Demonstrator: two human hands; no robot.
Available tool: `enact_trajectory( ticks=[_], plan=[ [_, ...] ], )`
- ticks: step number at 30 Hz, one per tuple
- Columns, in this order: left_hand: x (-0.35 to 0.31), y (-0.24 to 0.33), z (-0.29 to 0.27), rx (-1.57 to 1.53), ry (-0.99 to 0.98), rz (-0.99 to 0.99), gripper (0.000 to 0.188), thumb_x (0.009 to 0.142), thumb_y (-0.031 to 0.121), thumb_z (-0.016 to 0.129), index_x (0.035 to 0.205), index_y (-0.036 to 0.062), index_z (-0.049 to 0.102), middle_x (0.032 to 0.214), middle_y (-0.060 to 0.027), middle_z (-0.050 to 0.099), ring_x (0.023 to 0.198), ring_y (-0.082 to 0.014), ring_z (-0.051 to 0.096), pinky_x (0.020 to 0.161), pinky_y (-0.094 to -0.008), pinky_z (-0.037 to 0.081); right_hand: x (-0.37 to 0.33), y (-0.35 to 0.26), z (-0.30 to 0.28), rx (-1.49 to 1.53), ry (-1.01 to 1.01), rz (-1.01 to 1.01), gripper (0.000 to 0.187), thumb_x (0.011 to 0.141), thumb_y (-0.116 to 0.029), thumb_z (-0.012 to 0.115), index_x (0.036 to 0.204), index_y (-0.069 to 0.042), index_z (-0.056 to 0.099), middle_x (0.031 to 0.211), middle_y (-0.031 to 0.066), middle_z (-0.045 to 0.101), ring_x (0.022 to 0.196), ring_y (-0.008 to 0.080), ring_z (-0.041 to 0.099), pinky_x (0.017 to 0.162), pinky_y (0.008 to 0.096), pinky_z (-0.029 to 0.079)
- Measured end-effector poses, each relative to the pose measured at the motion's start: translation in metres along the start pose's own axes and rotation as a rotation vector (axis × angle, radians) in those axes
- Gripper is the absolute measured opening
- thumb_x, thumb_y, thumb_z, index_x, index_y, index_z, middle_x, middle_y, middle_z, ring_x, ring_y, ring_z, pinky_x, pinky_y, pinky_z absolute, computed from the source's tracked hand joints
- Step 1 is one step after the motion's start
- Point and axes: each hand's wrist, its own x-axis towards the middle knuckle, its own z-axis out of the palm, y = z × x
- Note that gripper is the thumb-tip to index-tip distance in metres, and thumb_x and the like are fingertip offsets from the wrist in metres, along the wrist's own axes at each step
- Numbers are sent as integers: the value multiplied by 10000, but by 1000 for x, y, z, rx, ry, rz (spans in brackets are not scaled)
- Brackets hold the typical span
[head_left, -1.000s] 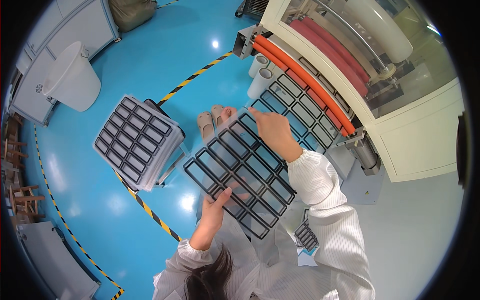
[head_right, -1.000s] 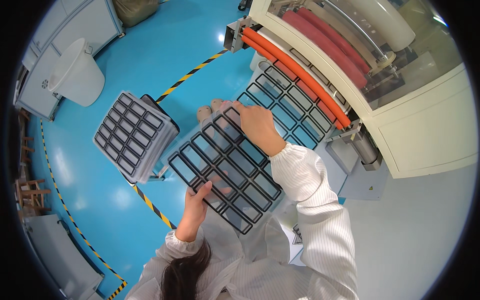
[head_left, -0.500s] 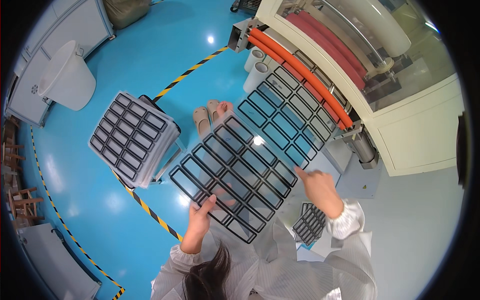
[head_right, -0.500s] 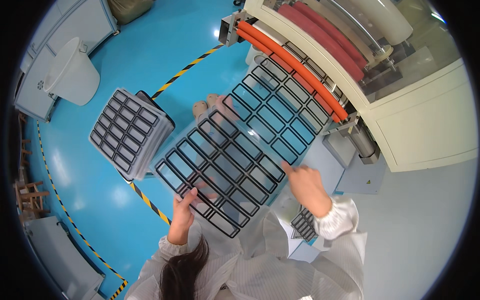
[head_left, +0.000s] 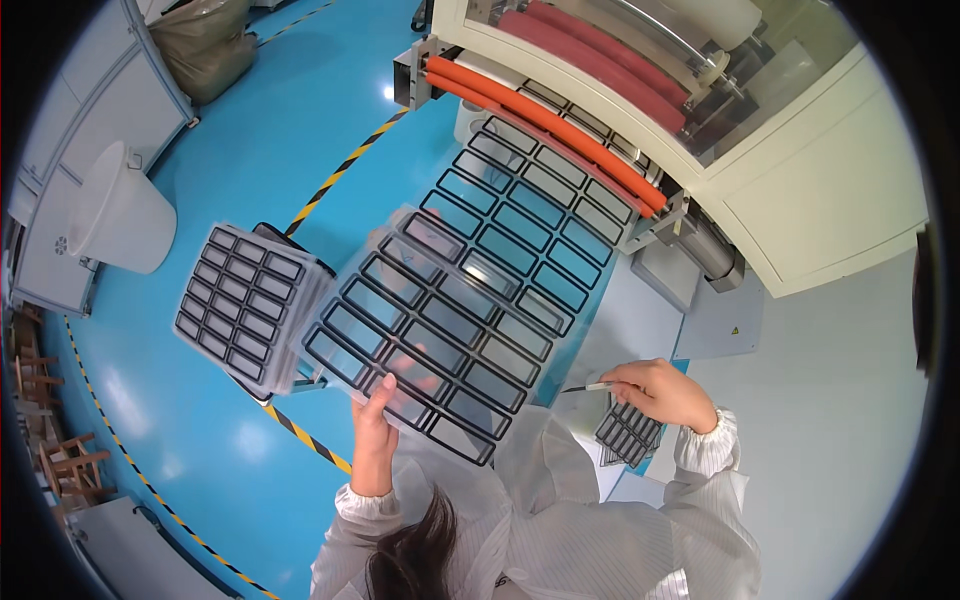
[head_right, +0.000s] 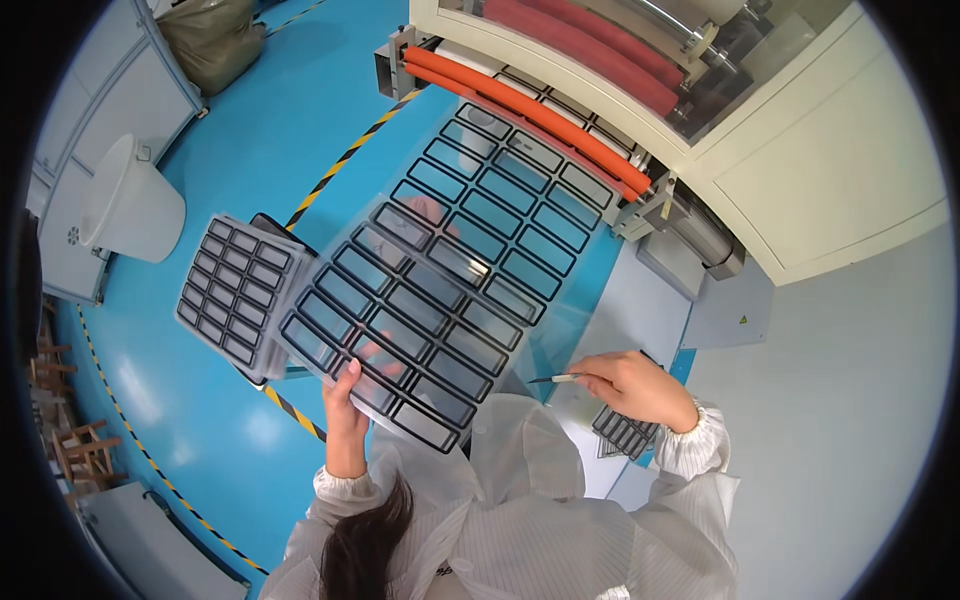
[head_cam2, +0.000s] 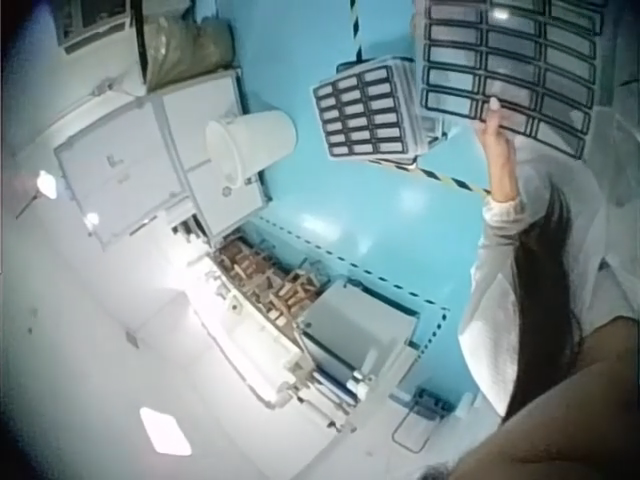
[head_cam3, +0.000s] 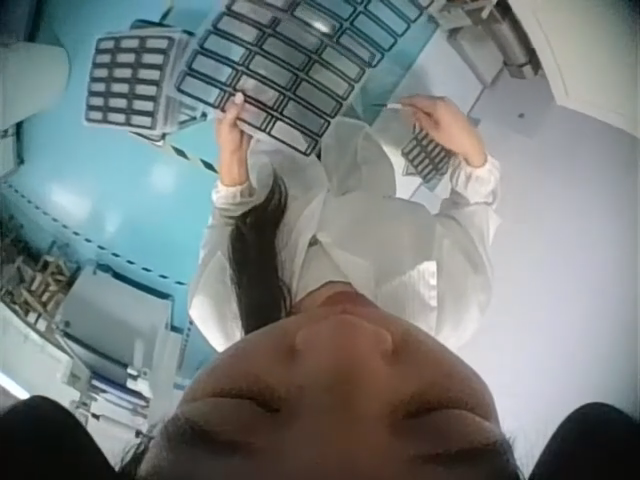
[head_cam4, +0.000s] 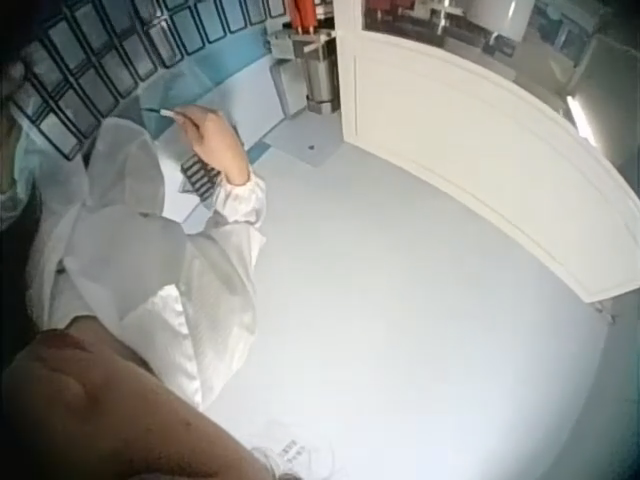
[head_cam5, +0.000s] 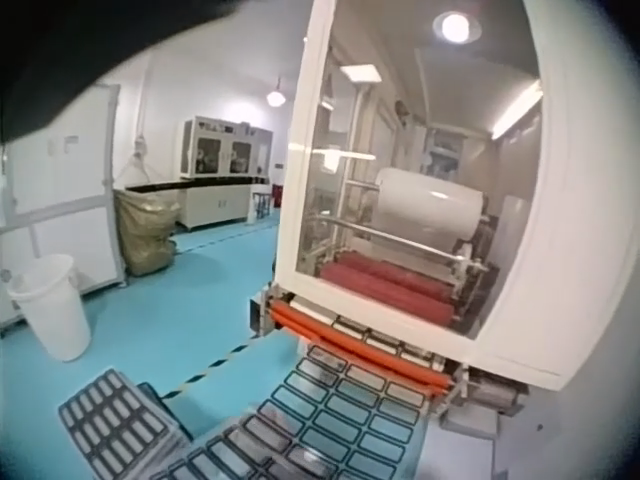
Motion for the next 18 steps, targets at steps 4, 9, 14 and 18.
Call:
enact_trajectory(
  ticks=[4, 9, 14, 18],
  plan=[
    [6, -1, 13, -56, -3, 22, 612, 816, 208, 637, 1328, -1, 377, 1218, -252, 534, 888, -329, 649, 772, -411, 547, 4, 3, 2, 3, 56, -80, 190, 838, -24, 557, 1011, -9, 632, 842, 137, 648, 713, 288, 609, 634, 343, 477],
    [23, -5, 34, -55, -50, 11, 605, 812, 188, 643, 1329, 5, 385, 1255, -217, 524, 988, -329, 612, 885, -436, 489, 15, -5, -1, 19, 126, -94, 199, 831, -8, 564, 1016, -14, 635, 879, 126, 644, 748, 263, 608, 646, 322, 483],
    [30, -6, 43, -44, -33, -46, 584, 808, 176, 657, 1306, -3, 411, 1252, -195, 533, 1010, -341, 606, 892, -439, 489, 50, -9, -6, 54, 369, -153, 224, 839, 13, 552, 1046, -22, 633, 861, 135, 634, 737, 270, 595, 681, 317, 490],
    [35, -10, 46, -47, -43, -88, 436, 846, 144, 599, 1230, -19, 475, 1219, -170, 555, 988, -337, 621, 853, -434, 506, 101, 7, -13, -21, 501, -170, 269, 855, 2, 546, 1111, -44, 612, 909, 151, 639, 747, 273, 599, 702, 333, 491]
  ],
)
